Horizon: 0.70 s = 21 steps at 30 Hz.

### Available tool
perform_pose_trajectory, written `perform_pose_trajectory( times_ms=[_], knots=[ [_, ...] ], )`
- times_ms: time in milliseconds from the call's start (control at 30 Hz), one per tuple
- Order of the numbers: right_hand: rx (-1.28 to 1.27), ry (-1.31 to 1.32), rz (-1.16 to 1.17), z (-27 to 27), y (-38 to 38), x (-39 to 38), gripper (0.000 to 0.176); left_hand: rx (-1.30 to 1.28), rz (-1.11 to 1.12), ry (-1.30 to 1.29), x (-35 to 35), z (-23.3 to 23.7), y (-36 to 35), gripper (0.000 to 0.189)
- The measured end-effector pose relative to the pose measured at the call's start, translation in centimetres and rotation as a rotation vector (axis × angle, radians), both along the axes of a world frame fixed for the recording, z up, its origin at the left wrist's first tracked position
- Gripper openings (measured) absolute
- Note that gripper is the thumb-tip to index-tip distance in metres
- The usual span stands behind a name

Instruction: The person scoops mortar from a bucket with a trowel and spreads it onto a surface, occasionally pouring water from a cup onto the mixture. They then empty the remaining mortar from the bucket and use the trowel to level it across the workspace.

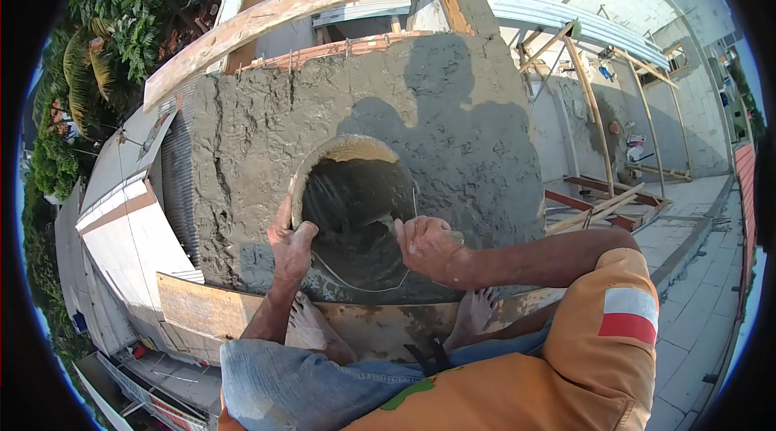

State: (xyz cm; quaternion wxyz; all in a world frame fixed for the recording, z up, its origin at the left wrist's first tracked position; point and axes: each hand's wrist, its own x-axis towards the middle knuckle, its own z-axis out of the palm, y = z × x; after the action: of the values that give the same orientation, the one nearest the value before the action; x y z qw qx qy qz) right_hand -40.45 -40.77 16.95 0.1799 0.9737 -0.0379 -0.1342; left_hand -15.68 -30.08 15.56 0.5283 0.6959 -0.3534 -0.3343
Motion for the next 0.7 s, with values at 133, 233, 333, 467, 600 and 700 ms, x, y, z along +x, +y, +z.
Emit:
perform_pose_trajectory(
  times_ms=[133, 233, 333, 467, 600, 700],
  knots=[
    [0.044, -0.152, -0.091, 0.8, -2.8, 2.0, 0.055, -0.016, -0.010, -0.060, -0.4, -0.4, 0.1, 0.063],
    [-0.152, -0.132, -0.093, 0.6, -2.8, 2.5, 0.056, -0.022, -0.009, -0.103, -0.3, -0.5, -0.5, 0.064],
    [-0.038, 0.015, -0.070, -0.3, -0.6, 1.1, 0.057, -0.019, -0.001, -0.096, 0.1, -0.5, -0.6, 0.065],
    [0.110, -0.119, -0.063, -0.2, -3.1, 1.9, 0.056, -0.035, 0.026, -0.088, -0.1, 0.4, 0.1, 0.062],
    [0.011, -0.268, 0.015, -2.0, -3.4, 2.7, 0.052, -0.017, 0.059, -0.026, -0.7, 1.2, -0.5, 0.064],
    [0.050, -0.138, 0.031, -1.7, -0.3, 0.0, 0.053, 0.066, 0.077, 0.009, 0.1, 0.6, -0.1, 0.063]
  ],
)
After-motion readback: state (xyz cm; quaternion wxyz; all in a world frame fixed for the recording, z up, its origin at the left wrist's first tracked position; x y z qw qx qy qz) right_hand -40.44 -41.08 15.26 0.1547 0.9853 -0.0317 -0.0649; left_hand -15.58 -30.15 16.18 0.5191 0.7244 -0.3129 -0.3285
